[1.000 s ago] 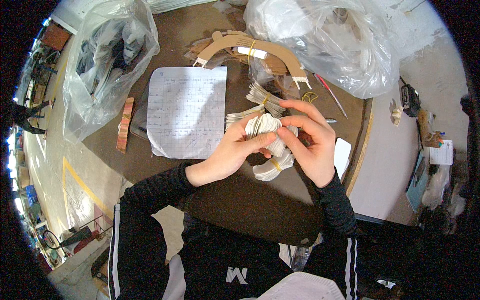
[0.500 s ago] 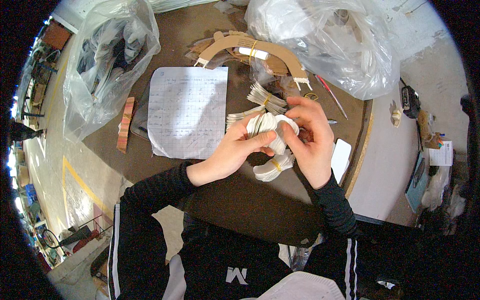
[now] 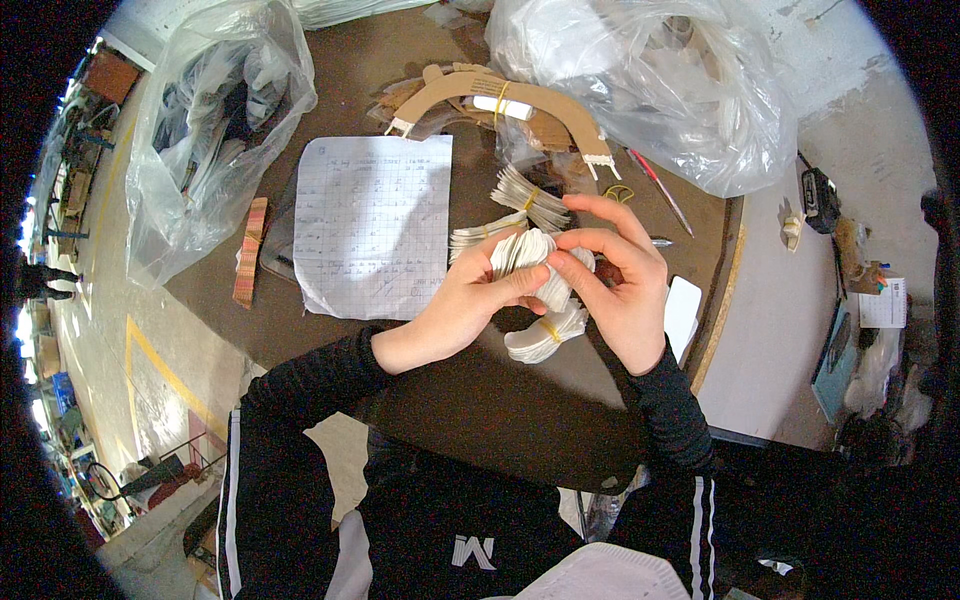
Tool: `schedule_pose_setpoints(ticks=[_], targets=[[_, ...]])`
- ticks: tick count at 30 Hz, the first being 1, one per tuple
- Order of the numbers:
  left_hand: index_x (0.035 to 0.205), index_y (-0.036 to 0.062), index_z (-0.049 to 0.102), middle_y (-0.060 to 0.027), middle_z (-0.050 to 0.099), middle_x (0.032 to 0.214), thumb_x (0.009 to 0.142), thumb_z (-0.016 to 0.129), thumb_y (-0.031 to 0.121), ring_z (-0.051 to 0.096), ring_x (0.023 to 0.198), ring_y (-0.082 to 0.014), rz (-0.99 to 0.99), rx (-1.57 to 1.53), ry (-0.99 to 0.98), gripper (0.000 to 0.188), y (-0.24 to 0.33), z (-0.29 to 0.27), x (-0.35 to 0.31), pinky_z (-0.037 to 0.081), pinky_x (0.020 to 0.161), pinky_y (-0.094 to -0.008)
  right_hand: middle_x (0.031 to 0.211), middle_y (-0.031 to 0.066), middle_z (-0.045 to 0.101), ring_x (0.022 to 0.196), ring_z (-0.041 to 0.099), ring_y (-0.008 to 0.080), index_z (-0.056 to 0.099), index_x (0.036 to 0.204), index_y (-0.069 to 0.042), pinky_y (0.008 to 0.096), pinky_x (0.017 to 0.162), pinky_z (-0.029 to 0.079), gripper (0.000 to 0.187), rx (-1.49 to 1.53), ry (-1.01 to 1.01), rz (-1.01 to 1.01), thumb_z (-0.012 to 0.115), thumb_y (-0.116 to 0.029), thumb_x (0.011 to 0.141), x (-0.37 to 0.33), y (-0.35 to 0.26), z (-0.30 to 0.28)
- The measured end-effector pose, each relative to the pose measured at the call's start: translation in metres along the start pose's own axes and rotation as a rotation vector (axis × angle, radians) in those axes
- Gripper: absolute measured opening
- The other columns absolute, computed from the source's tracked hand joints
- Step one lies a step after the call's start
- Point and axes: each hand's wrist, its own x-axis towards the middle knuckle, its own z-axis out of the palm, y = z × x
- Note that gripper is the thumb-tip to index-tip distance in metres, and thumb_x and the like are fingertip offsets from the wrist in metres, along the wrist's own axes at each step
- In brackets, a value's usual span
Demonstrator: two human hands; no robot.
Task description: The person sorts small white plastic components from a bag, aligns them into stacks, and secures each stack with a rubber band. The person also handles cardboard pieces and a handwritten list on the table while organizing the components into neat bundles.
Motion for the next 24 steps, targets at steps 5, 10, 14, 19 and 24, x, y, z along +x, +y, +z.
schedule_pose_setpoints(ticks=[5,10,14,19,24], targets=[[0.117,-0.0003,0.051,-0.0047,0.062,0.102,0.097,0.059,0.017,0.061,0.091,-0.0099,0.059,0.171,0.049,0.028,0.001,0.006,-0.001,0.055,0.074,-0.0278,0.102,0.01,0.061,0.083,0.062,0.0162,0.062,0.098,-0.001,0.0262,0.067,0.048,0.02,-0.004,0.088,-0.038,0.07,-0.001,0.079,-0.003,0.012,0.008],[0.119,-0.0033,0.047,-0.017,0.061,0.103,0.095,0.057,0.011,0.065,0.094,-0.0258,0.084,0.74,0.051,0.029,0.009,0.007,-0.005,0.051,0.078,-0.0376,0.094,0.0163,0.054,0.084,0.06,0.0283,0.052,0.107,0.001,0.0356,0.07,0.049,0.031,-0.152,0.102,0.085,0.067,-0.002,0.08,-0.009,0.005,0.015],[0.123,-0.0025,0.045,-0.0237,0.06,0.106,0.092,0.055,0.007,0.062,0.099,-0.0398,0.238,0.982,0.023,0.033,0.008,0.009,-0.008,0.049,0.083,-0.0422,0.098,0.0158,0.051,0.088,0.057,0.029,0.051,0.111,0.001,0.0345,0.073,0.048,0.028,-0.172,0.059,0.014,0.058,0.006,0.084,-0.016,0.001,0.023],[0.128,-0.0015,0.043,-0.0243,0.061,0.105,0.093,0.054,0.008,0.061,0.098,-0.0435,0.313,1.087,-0.009,0.037,0.004,0.006,-0.007,0.049,0.083,-0.0453,0.108,0.0245,0.045,0.098,0.054,0.0447,0.043,0.116,0.004,0.0445,0.082,0.047,0.037,-0.185,-0.008,-0.081,0.054,0.011,0.082,-0.019,0.005,0.024],[0.125,-0.0003,0.047,-0.0171,0.065,0.102,0.101,0.048,0.016,0.066,0.093,-0.0311,0.219,0.776,0.043,0.029,0.007,0.004,0.001,0.052,0.081,-0.041,0.1,0.0187,0.052,0.094,0.058,0.0345,0.052,0.11,0.0,0.0365,0.08,0.047,0.024,-0.186,0.008,-0.042,0.054,0.005,0.087,-0.006,0.011,0.004]])
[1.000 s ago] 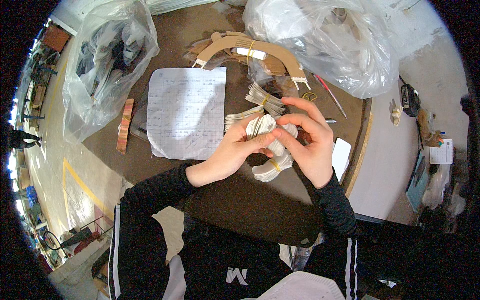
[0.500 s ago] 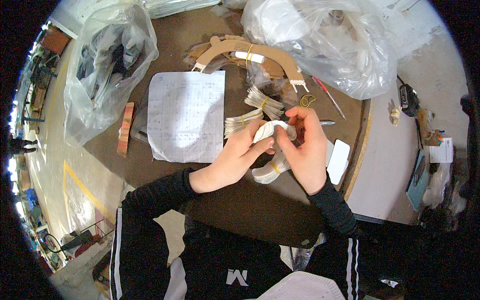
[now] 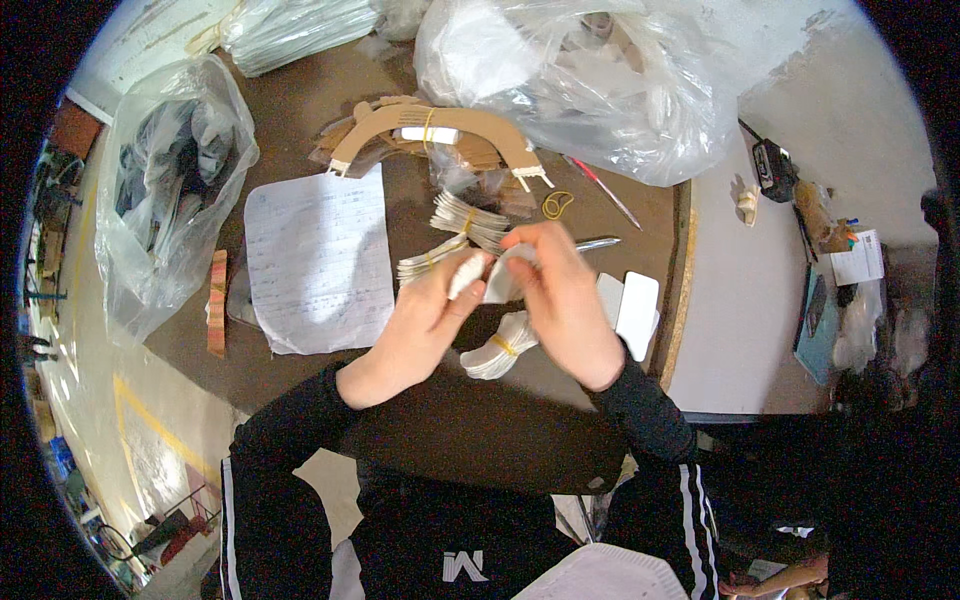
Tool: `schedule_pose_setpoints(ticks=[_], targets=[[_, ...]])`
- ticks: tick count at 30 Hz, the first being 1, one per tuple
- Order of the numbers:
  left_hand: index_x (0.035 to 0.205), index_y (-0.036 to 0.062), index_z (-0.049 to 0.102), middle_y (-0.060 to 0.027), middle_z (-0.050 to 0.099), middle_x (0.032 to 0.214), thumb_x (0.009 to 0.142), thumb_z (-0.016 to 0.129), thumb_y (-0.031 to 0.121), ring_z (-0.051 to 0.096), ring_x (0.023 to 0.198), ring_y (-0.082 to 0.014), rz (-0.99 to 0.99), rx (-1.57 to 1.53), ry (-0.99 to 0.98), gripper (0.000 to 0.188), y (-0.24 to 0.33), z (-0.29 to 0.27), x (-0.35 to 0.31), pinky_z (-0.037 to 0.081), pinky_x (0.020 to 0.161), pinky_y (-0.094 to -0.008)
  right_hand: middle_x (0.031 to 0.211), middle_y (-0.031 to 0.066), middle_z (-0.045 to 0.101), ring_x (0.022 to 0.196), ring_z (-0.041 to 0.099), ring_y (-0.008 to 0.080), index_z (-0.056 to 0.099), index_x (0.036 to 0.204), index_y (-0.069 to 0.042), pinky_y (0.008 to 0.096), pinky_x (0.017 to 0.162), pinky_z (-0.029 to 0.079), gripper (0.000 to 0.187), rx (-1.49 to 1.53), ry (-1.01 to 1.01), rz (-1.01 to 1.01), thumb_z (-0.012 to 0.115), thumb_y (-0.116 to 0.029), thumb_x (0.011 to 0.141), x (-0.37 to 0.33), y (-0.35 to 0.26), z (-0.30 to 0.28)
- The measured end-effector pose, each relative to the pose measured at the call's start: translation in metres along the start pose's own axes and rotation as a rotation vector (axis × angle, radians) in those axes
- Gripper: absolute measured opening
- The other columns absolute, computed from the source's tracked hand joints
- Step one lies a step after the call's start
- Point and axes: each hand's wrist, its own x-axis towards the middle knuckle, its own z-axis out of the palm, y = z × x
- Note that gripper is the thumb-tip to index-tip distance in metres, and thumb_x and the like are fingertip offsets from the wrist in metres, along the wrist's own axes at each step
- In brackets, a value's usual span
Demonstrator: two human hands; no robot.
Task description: The person sorts small white plastic components from a bag, aligns them into stacks, and secures each stack with a rubber band. The person also handles cardboard pieces and a handwritten list on the table while organizing the components into neat bundles.
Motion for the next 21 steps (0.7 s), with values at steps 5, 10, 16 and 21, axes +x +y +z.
schedule_pose_setpoints(ticks=[5,10,16,21], targets=[[0.123,0.0011,0.049,-0.009,0.059,0.107,0.101,0.049,0.023,0.059,0.097,-0.0192,-0.376,-0.833,-0.068,0.031,-0.004,-0.021,0.004,0.05,0.087,-0.0341,0.09,-0.0007,0.059,0.079,0.053,0.0057,0.059,0.11,-0.003,0.023,0.068,0.044,0.016,0.197,0.051,0.31,0.055,-0.011,0.097,0.022,0.037,-0.055],[0.127,0.0024,0.048,-0.0093,0.057,0.105,0.1,0.051,0.027,0.058,0.099,-0.0232,-0.591,-1.27,-0.146,0.036,0.006,-0.025,0.011,0.049,0.088,-0.0322,0.087,-0.001,0.06,0.074,0.052,0.0059,0.063,0.108,-0.002,0.021,0.065,0.044,0.018,0.174,0.07,0.414,0.059,-0.011,0.093,0.027,0.082,-0.074],[0.126,0.0037,0.048,-0.0097,0.056,0.104,0.1,0.052,0.028,0.058,0.103,-0.0244,-0.584,-1.139,-0.254,0.035,0.001,-0.023,0.006,0.05,0.092,-0.0339,0.089,0.0109,0.067,0.076,0.061,0.023,0.067,0.104,-0.005,0.0333,0.071,0.049,0.02,-0.095,0.085,0.368,0.065,-0.014,0.087,0.031,0.101,-0.062],[0.118,0.0058,0.05,-0.0046,0.053,0.097,0.101,0.051,0.028,0.059,0.095,-0.0204,-0.545,-1.03,-0.24,0.028,0.005,-0.017,0.005,0.049,0.093,-0.0363,0.099,0.0145,0.068,0.096,0.059,0.0359,0.068,0.102,-0.006,0.0423,0.085,0.046,0.022,-0.479,0.244,0.062,0.068,-0.013,0.081,0.029,0.097,-0.057]])
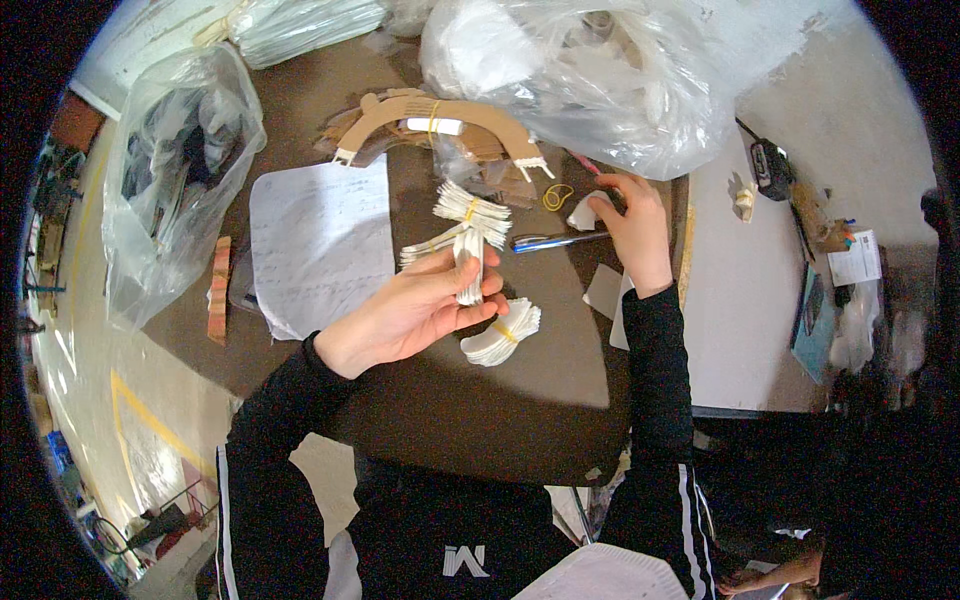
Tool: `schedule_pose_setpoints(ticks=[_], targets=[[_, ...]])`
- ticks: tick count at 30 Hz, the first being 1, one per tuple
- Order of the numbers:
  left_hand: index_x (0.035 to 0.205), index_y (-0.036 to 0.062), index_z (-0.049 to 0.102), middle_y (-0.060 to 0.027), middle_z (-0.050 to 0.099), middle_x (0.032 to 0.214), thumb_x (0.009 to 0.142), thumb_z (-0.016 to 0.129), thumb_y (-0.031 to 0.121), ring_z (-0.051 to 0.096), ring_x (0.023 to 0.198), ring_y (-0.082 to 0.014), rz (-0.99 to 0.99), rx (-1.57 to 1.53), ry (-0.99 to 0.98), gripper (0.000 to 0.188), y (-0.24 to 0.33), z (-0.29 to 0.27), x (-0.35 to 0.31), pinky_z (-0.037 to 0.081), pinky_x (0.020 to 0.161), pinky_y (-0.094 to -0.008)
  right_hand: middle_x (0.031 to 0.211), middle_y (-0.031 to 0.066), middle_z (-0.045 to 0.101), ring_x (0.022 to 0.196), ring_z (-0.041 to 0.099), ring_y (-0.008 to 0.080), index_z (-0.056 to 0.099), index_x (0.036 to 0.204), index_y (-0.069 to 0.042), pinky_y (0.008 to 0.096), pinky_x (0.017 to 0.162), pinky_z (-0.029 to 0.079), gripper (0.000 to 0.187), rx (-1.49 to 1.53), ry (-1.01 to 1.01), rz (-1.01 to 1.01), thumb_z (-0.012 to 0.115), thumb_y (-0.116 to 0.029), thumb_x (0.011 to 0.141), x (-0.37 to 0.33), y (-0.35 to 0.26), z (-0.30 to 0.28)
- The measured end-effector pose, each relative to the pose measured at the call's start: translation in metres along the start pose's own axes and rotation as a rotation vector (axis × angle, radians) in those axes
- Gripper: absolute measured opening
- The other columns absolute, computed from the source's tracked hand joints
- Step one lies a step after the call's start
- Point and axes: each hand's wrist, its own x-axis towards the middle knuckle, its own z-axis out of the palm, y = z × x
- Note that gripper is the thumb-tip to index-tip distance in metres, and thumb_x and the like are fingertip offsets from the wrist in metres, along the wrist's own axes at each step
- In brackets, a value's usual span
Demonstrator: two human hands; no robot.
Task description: The person sorts small white plastic components from a bag, aligns them into stacks, and secures each stack with a rubber band. The person also handles cardboard pieces and a handwritten list on the table while organizing the components into neat bundles.
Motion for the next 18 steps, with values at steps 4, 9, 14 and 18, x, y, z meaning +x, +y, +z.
schedule_pose_setpoints(ticks=[4,9,14,18], targets=[[0.115,0.008,0.052,-0.0016,0.052,0.096,0.1,0.052,0.029,0.058,0.095,-0.0191,-0.015,0.002,-0.098,0.025,0.003,-0.006,0.001,0.048,0.096,-0.0404,0.117,0.0115,0.063,0.103,0.06,0.0257,0.065,0.111,-0.006,0.0356,0.085,0.046,0.04,0.21,-0.146,-0.001,0.078,-0.013,0.073,0.001,-0.038,-0.023],[0.122,0.0088,0.052,-0.0051,0.057,0.116,0.099,0.054,0.029,0.058,0.107,-0.0214,-0.003,0.025,-0.087,0.031,0.0,-0.008,0.001,0.046,0.1,-0.0425,0.148,0.017,0.037,0.138,0.034,0.0368,0.039,0.141,-0.008,0.0456,0.11,0.034,0.094,0.573,-0.432,-0.476,0.088,-0.021,0.06,-0.024,-0.1,-0.013],[0.129,0.007,0.049,-0.008,0.056,0.124,0.098,0.055,0.029,0.057,0.115,-0.0219,-0.057,-0.01,-0.044,0.038,-0.009,-0.006,0.003,0.045,0.101,-0.0411,0.138,0.0166,0.046,0.122,0.051,0.0361,0.043,0.135,-0.007,0.041,0.098,0.046,0.08,0.543,-0.574,-0.374,0.083,-0.015,0.067,-0.035,-0.104,0.004],[0.131,0.0044,0.047,-0.0091,0.057,0.124,0.099,0.055,0.025,0.056,0.116,-0.0219,-0.039,-0.019,-0.085,0.039,-0.012,-0.011,0.005,0.044,0.102,-0.0394,0.124,0.0156,0.055,0.113,0.058,0.032,0.049,0.13,-0.005,0.037,0.093,0.048,0.073,0.561,-0.516,-0.347,0.083,-0.012,0.065,-0.036,-0.102,0.005]])
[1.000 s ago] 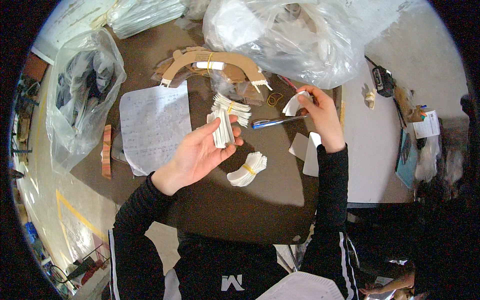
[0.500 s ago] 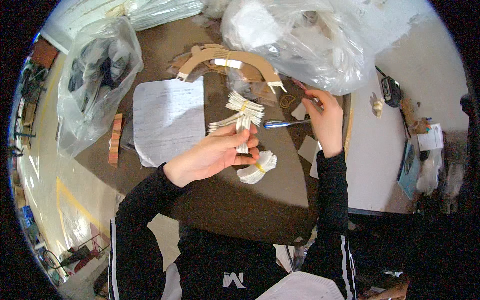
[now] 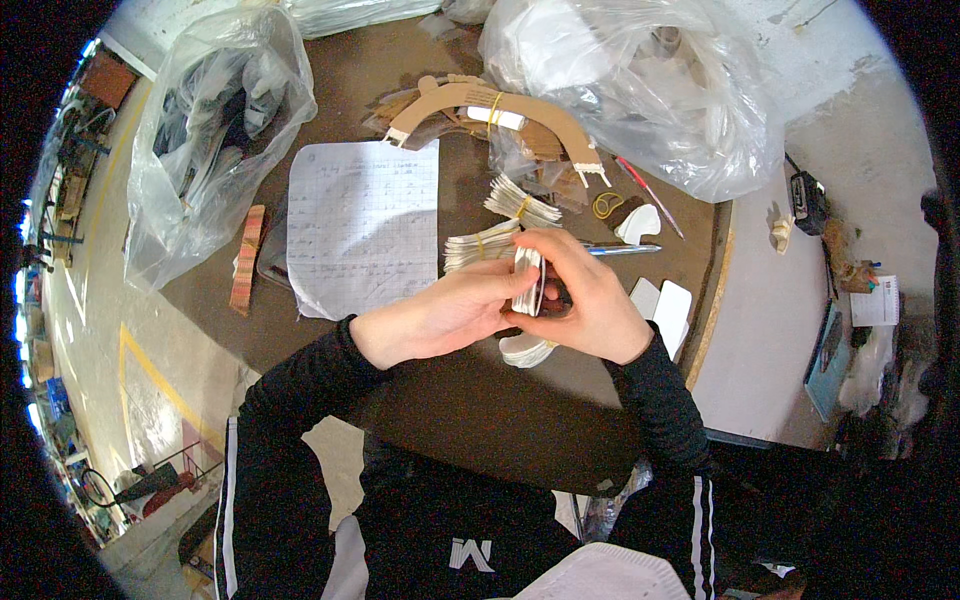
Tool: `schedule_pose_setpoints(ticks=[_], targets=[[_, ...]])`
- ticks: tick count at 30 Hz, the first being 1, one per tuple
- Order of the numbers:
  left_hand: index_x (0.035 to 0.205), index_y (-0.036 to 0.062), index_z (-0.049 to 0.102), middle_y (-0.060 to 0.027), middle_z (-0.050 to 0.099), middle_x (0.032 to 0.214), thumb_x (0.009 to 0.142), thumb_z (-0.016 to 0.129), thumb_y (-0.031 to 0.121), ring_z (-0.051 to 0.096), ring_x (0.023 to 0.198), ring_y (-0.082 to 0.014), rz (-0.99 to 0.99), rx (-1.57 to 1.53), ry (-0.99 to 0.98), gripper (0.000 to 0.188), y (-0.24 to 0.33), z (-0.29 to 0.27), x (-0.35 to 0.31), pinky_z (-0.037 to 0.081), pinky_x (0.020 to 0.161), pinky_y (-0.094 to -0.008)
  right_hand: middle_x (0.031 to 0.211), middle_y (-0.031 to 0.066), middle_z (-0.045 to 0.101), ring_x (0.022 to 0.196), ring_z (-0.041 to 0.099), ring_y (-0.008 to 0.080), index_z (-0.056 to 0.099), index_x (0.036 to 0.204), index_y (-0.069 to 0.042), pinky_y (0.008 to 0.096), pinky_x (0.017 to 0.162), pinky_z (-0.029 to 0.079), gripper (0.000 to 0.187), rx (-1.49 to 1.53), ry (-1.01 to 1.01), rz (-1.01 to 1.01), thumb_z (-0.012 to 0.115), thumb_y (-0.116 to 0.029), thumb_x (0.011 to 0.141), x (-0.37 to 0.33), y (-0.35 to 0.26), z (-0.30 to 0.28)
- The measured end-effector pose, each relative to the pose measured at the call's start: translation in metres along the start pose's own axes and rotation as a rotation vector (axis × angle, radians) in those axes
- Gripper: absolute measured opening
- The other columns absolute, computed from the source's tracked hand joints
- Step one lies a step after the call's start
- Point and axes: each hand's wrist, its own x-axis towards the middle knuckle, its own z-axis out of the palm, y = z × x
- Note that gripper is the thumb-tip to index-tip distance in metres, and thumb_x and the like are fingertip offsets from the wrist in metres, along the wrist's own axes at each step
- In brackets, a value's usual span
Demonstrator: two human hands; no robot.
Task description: The person sorts small white plastic components from a bag, aligns them into stacks, and secures each stack with a rubber band. The person also handles cardboard pieces and a handwritten list on the table while organizing the components into neat bundles.
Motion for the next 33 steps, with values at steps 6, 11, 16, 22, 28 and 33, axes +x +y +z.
schedule_pose_setpoints(ticks=[6,11,16,22,28,33], targets=[[0.129,0.001,0.051,-0.0112,0.06,0.122,0.095,0.061,0.018,0.06,0.109,-0.0188,0.03,0.106,0.037,0.039,0.013,0.014,-0.004,0.048,0.097,-0.0335,0.124,0.0159,0.055,0.115,0.057,0.0311,0.05,0.127,-0.005,0.0379,0.095,0.047,0.072,-0.046,0.087,0.002,0.084,-0.012,0.064,0.0,-0.001,-0.01],[0.123,-0.0007,0.056,-0.0091,0.067,0.108,0.088,0.068,0.014,0.065,0.097,-0.016,0.125,0.511,0.139,0.04,0.011,0.004,-0.002,0.052,0.09,-0.0307,0.127,0.0174,0.053,0.115,0.056,0.0369,0.046,0.132,-0.004,0.0416,0.094,0.048,0.075,-0.127,0.124,-0.101,0.083,-0.017,0.068,0.005,-0.003,-0.005],[0.117,-0.0013,0.058,-0.0082,0.068,0.099,0.087,0.07,0.007,0.065,0.093,-0.0123,0.247,0.411,0.224,0.034,0.015,0.012,-0.001,0.051,0.085,-0.0259,0.12,0.0121,0.056,0.106,0.06,0.0254,0.048,0.131,-0.002,0.0352,0.088,0.05,0.067,0.12,0.298,-0.001,0.081,-0.01,0.072,0.002,-0.003,-0.006],[0.111,0.0001,0.062,-0.0061,0.069,0.099,0.084,0.07,0.004,0.065,0.09,-0.0129,0.31,0.491,0.239,0.029,0.012,0.013,-0.002,0.051,0.083,-0.0261,0.111,0.0061,0.06,0.093,0.06,0.012,0.055,0.122,0.001,0.0258,0.083,0.051,0.042,0.649,0.296,0.196,0.07,0.003,0.083,-0.006,-0.004,-0.002],[0.11,0.0006,0.064,-0.0057,0.069,0.098,0.082,0.07,0.004,0.066,0.088,-0.0129,0.357,0.562,0.249,0.029,0.013,0.014,-0.003,0.051,0.082,-0.0269,0.105,0.0071,0.064,0.096,0.061,0.0135,0.056,0.117,0.002,0.0273,0.086,0.05,0.03,0.633,0.3,0.261,0.062,0.006,0.088,-0.006,-0.016,-0.004],[0.11,-0.0008,0.065,-0.0066,0.07,0.101,0.082,0.069,0.003,0.066,0.09,-0.0133,0.348,0.556,0.241,0.029,0.01,0.009,-0.002,0.051,0.085,-0.0278,0.104,0.0082,0.065,0.093,0.062,0.0137,0.056,0.114,0.002,0.0271,0.084,0.05,0.026,0.678,0.334,0.242,0.062,0.004,0.089,-0.007,-0.015,-0.002]])
